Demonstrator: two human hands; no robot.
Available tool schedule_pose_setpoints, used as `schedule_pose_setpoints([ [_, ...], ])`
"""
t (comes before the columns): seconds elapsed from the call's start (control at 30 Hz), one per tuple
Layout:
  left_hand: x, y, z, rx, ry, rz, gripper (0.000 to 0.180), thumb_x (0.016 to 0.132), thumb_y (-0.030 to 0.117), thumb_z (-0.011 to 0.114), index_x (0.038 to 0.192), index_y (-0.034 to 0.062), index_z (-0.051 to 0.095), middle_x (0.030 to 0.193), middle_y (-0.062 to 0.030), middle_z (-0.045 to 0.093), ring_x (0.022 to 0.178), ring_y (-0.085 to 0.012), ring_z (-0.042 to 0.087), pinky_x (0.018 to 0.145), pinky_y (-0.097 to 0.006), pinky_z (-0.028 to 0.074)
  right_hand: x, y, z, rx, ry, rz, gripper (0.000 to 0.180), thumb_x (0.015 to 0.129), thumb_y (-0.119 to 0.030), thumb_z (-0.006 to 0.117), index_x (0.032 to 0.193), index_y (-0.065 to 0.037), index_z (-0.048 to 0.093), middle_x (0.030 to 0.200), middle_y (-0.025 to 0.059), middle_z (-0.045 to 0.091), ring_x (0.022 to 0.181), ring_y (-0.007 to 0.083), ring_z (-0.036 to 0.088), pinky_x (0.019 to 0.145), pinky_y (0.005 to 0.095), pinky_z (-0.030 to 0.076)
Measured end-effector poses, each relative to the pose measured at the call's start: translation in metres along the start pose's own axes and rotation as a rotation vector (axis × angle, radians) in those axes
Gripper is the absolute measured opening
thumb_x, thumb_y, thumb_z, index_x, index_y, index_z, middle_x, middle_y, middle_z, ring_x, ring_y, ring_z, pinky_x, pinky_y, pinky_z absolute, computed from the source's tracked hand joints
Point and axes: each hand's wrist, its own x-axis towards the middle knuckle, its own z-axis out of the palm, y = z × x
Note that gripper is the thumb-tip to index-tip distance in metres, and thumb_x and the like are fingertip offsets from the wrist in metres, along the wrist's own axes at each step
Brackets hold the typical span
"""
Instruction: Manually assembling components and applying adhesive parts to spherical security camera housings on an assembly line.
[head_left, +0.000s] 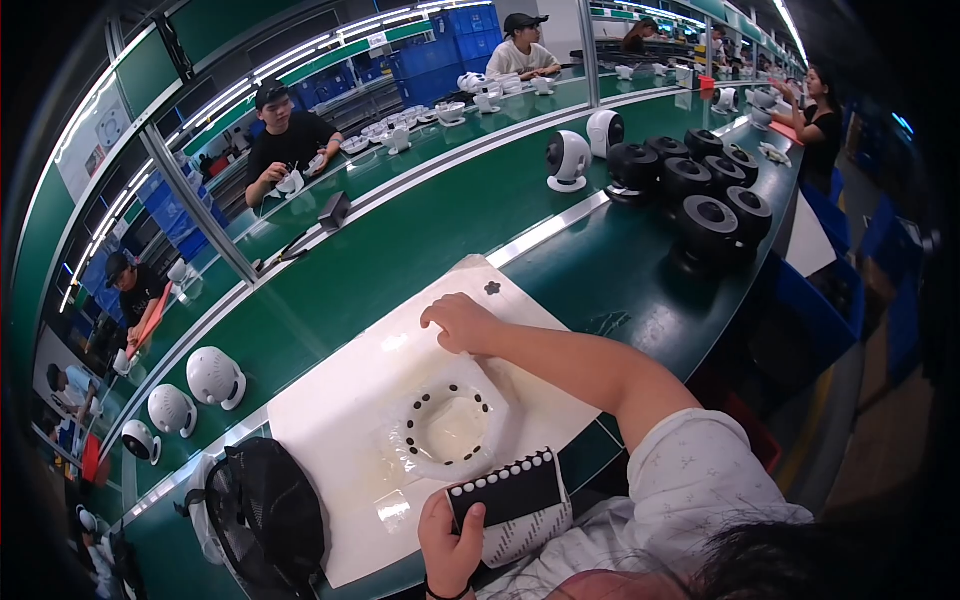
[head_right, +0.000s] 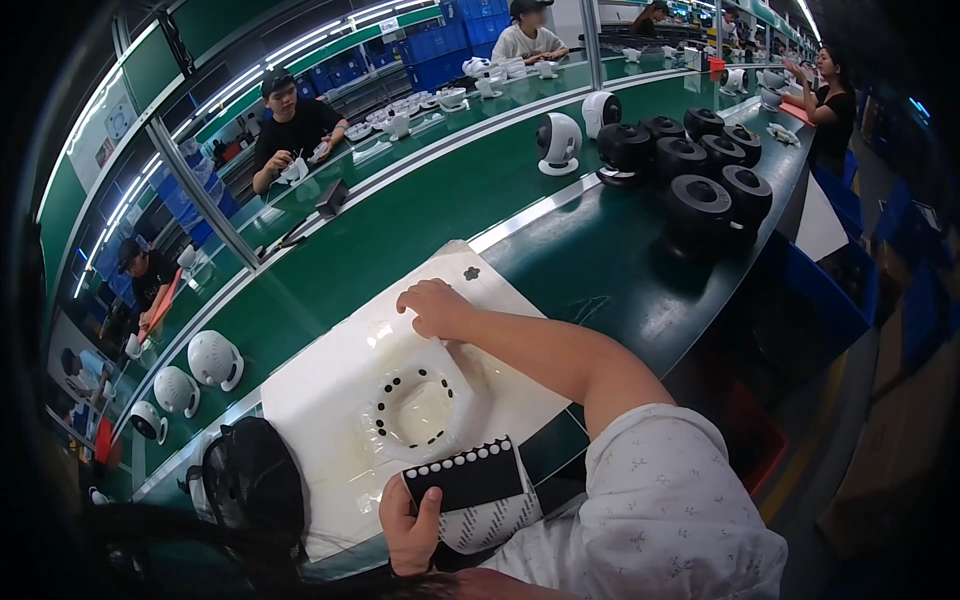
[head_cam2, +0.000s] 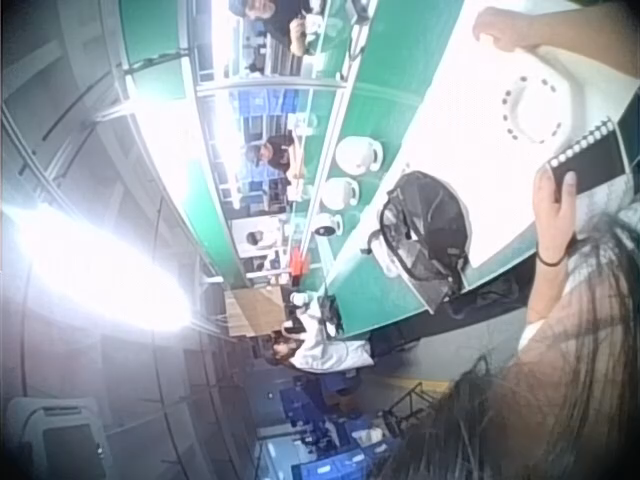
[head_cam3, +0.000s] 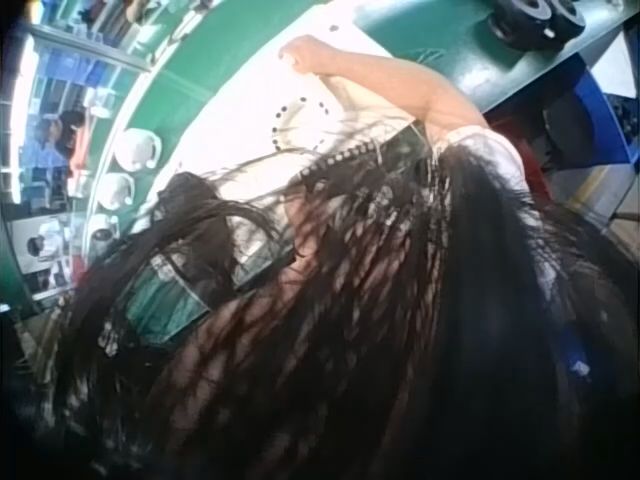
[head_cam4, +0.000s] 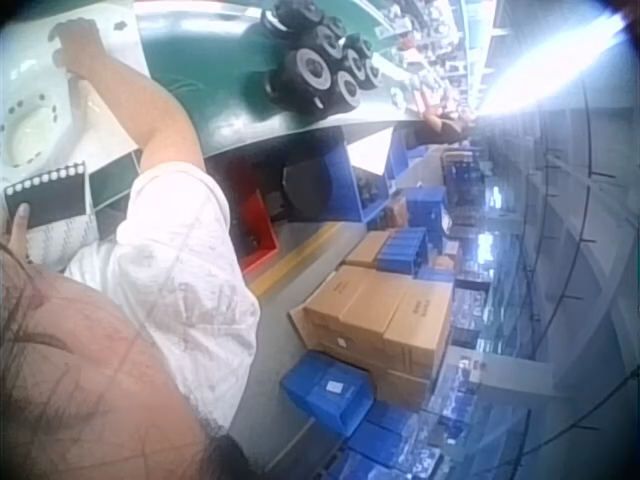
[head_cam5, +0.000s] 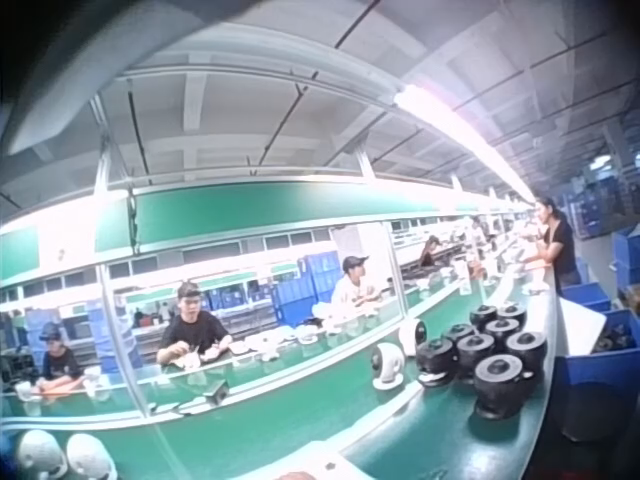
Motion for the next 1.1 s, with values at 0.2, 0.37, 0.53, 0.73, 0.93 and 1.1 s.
schedule_pose_setpoints([
  [0.2,0.002,0.000,0.001,-0.021,-0.003,-0.008,0.018,0.078,0.012,0.060,0.087,-0.0037,0.056,0.080,-0.0105,0.054,0.074,-0.0223,0.050,0.069,-0.030,0.040,0.001,0.010,0.011,-0.004,0.123,-0.098,0.026,0.066,-0.002,0.049,0.090,-0.009,0.057,0.078,0.0084,0.054,0.086,0.0268,0.049,0.082,0.0375,0.037],
  [0.37,0.002,0.001,0.001,0.016,-0.008,0.011,0.019,0.078,0.012,0.060,0.087,-0.0036,0.055,0.079,-0.0102,0.053,0.073,-0.0219,0.050,0.068,-0.030,0.040,0.000,0.011,0.011,-0.007,0.127,-0.098,0.026,0.067,-0.001,0.049,0.090,-0.009,0.057,0.080,0.0087,0.055,0.088,0.0269,0.049,0.083,0.0374,0.037],
  [0.53,0.003,0.003,0.002,0.010,-0.008,-0.012,0.018,0.078,0.012,0.060,0.086,-0.0037,0.055,0.079,-0.0101,0.053,0.073,-0.0217,0.050,0.067,-0.029,0.040,0.000,0.013,0.014,-0.023,0.159,-0.117,0.026,0.068,0.001,0.048,0.090,-0.009,0.057,0.080,0.0081,0.055,0.086,0.0263,0.050,0.082,0.0369,0.038],
  [0.73,0.002,0.000,0.003,-0.001,-0.012,-0.032,0.018,0.079,0.013,0.060,0.086,-0.0038,0.056,0.079,-0.0098,0.053,0.073,-0.0211,0.050,0.067,-0.029,0.040,0.002,0.015,0.016,-0.018,0.194,-0.137,0.024,0.069,0.002,0.047,0.087,-0.009,0.059,0.073,0.0058,0.056,0.078,0.0244,0.052,0.077,0.0362,0.040],
  [0.93,0.002,-0.001,0.004,-0.005,-0.003,-0.019,0.019,0.079,0.013,0.060,0.088,-0.0035,0.056,0.080,-0.0096,0.053,0.074,-0.0207,0.050,0.068,-0.029,0.040,0.003,0.013,0.014,0.007,0.179,-0.111,0.024,0.070,0.002,0.047,0.086,-0.008,0.060,0.070,0.0055,0.056,0.075,0.0239,0.053,0.077,0.0359,0.040],
  [1.1,0.002,0.001,0.004,-0.017,-0.015,-0.034,0.020,0.080,0.014,0.060,0.088,-0.0034,0.056,0.080,-0.0095,0.053,0.074,-0.0207,0.050,0.069,-0.029,0.041,0.003,0.015,0.016,0.005,0.201,-0.132,0.023,0.069,0.001,0.048,0.086,-0.009,0.061,0.071,0.0056,0.057,0.075,0.0237,0.053,0.077,0.0357,0.040],
])
